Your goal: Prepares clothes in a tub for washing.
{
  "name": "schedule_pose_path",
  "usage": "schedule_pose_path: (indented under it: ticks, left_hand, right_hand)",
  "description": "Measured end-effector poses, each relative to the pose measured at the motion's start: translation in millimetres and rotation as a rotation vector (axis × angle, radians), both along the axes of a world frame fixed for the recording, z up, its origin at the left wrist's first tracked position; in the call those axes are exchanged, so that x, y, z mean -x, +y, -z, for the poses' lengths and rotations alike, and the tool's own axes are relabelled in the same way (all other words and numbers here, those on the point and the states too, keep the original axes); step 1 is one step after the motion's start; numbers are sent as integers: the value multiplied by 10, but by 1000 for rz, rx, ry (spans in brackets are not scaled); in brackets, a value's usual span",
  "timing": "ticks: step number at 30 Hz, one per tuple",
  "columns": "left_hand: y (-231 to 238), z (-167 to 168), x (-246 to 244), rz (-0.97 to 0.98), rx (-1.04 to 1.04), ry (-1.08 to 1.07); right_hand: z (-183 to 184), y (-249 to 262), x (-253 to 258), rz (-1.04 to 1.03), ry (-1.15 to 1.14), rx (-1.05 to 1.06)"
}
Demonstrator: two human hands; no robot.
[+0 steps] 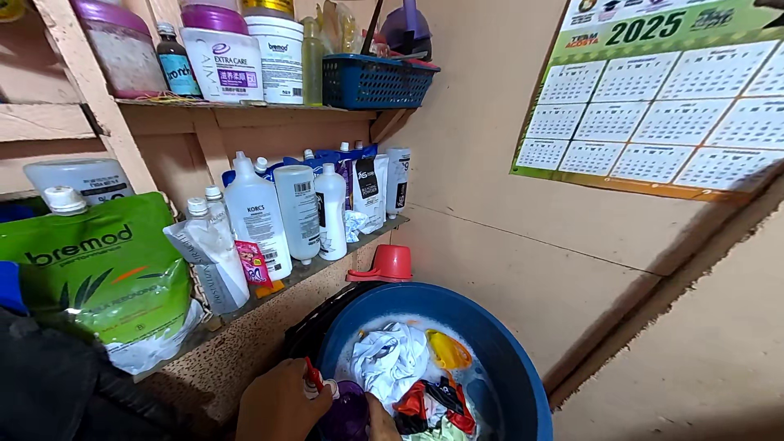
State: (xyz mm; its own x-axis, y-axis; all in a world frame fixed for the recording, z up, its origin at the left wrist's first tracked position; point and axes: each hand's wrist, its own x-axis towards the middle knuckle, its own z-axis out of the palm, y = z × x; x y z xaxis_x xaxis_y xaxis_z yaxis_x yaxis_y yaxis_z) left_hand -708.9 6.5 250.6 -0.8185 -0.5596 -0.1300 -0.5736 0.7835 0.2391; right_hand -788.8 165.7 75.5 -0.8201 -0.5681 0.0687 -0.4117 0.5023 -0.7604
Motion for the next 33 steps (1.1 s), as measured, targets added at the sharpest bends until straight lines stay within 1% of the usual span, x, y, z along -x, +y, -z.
schedule_pose_path:
  ticks: [7,9,11,14,17,22,23,25,27,28,29,30,31,33]
  left_hand:
    - [16,-79,49,13,-4,-46]
    - [8,-135,68,21,-24,-100]
    - [-14,-195,84,72,-35,-160]
    - [-62,-346,122,249,7,-318]
    - [-59,-461,186,437,133,-469]
    - [-76,-460,296,757,337,-524]
    - [-94,-447,308,844,369,-507]
    - [-182,-356,314,1033,426,-408]
    - [-333,-204,293,1199,491,-214]
    - [-416,-127,270,1241,518,-92]
    - [-487,-57,240,1237,525,22]
    - [-528,5,201,1172,503,109]
    - [-528,43,151,1040,439,152]
    - [-437,-5,63,653,223,95]
  right_hand:
    - [-19,17,19,-10,-6,-12]
    - [-26,24,25,-12,-7,-20]
    - [-22,31,28,-16,4,-18]
    - [-22,39,34,-19,8,-14]
    - [-49,57,40,-35,2,-29]
    - [-2,104,80,-42,24,-53]
    - [-5,120,88,-42,20,-61]
    - [-19,152,109,-41,21,-68]
    - [-36,193,131,-26,34,-64]
    - [-44,213,141,-19,37,-55]
    - [-49,230,148,-12,41,-46]
    - [-45,246,156,-8,44,-38]
    - [-30,263,165,-4,48,-35]
    - [-4,285,189,5,47,-26]
